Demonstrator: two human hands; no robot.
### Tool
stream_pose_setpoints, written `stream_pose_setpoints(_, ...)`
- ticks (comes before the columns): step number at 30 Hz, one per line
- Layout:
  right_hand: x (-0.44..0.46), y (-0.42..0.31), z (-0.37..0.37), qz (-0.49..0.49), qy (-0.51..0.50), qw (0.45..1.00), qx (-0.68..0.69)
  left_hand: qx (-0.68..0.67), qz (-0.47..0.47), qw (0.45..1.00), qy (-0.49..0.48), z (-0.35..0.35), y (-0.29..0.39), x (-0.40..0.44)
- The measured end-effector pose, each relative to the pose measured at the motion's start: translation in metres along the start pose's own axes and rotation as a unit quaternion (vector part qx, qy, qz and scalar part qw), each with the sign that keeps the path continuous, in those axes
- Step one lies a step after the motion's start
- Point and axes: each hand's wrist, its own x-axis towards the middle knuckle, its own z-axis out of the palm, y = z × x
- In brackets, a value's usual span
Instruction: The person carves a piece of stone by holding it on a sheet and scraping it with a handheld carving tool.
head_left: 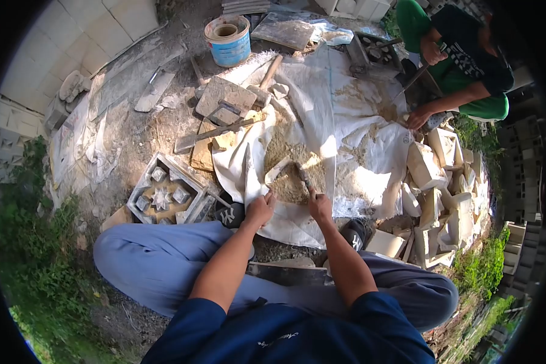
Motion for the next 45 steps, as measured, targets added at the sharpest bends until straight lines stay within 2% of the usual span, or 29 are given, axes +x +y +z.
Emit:
stream_pose_setpoints(5,-0.026,-0.016,-0.005,-0.048,-0.005,0.996,0.076,0.024,0.003,1.0,0.017,0.008,-0.011,0.008)
stream_pose_setpoints(7,-0.028,-0.01,0.003,-0.113,0.024,0.991,0.064,0.023,-0.002,0.999,0.023,0.009,-0.009,0.006)
stream_pose_setpoints(8,-0.031,-0.007,0.007,-0.114,0.023,0.991,0.062,0.027,0.0,0.999,0.028,0.009,-0.008,0.004)
stream_pose_setpoints(10,-0.034,0.001,0.013,-0.077,-0.009,0.995,-0.054,0.016,-0.008,1.0,0.01,0.003,0.004,-0.008)
stream_pose_setpoints(14,-0.026,0.003,0.016,-0.03,-0.028,0.999,-0.034,0.032,-0.012,0.999,0.008,-0.002,0.01,-0.008)
stream_pose_setpoints(17,-0.034,-0.016,-0.002,-0.059,-0.023,0.998,-0.005,0.031,0.017,0.999,0.01,-0.001,0.005,-0.005)
stream_pose_setpoints(22,-0.04,-0.017,0.007,-0.105,-0.027,0.992,0.06,0.05,-0.031,0.998,0.015,0.012,-0.014,0.008)
stream_pose_setpoints(24,-0.036,-0.003,0.019,-0.054,-0.065,0.994,-0.066,0.09,0.146,0.979,0.114,0.016,-0.025,0.011)
stream_pose_setpoints(25,-0.04,0.002,0.024,-0.061,-0.023,0.997,-0.037,0.09,0.134,0.982,0.103,0.011,-0.02,0.006)
stream_pose_setpoints(26,-0.033,0.001,0.026,-0.064,-0.02,0.997,-0.031,0.095,0.138,0.98,0.106,0.004,-0.014,0.007)
stream_pose_setpoints(29,-0.03,0.009,0.023,-0.077,-0.039,0.996,-0.019,0.06,0.048,0.991,0.106,-0.001,-0.01,-0.007)
stream_pose_setpoints(32,-0.038,-0.002,0.02,-0.115,-0.012,0.993,0.011,0.048,0.071,0.991,0.103,-0.002,-0.021,-0.018)
stream_pose_setpoints(35,-0.045,-0.019,0.019,-0.119,-0.046,0.989,0.077,0.04,0.041,0.995,0.086,0.007,-0.03,-0.011)
stream_pose_setpoints(39,-0.03,-0.005,0.043,-0.052,-0.089,0.994,-0.034,0.025,0.035,0.995,0.088,0.004,-0.018,-0.018)
stream_pose_setpoints(41,-0.042,-0.017,0.032,-0.051,-0.07,0.996,-0.02,0.07,0.027,0.993,0.09,0.009,-0.033,-0.006)
stream_pose_setpoints(45,-0.04,-0.016,0.03,-0.077,-0.052,0.996,-0.002,0.045,0.024,0.995,0.084,0.006,-0.024,-0.013)
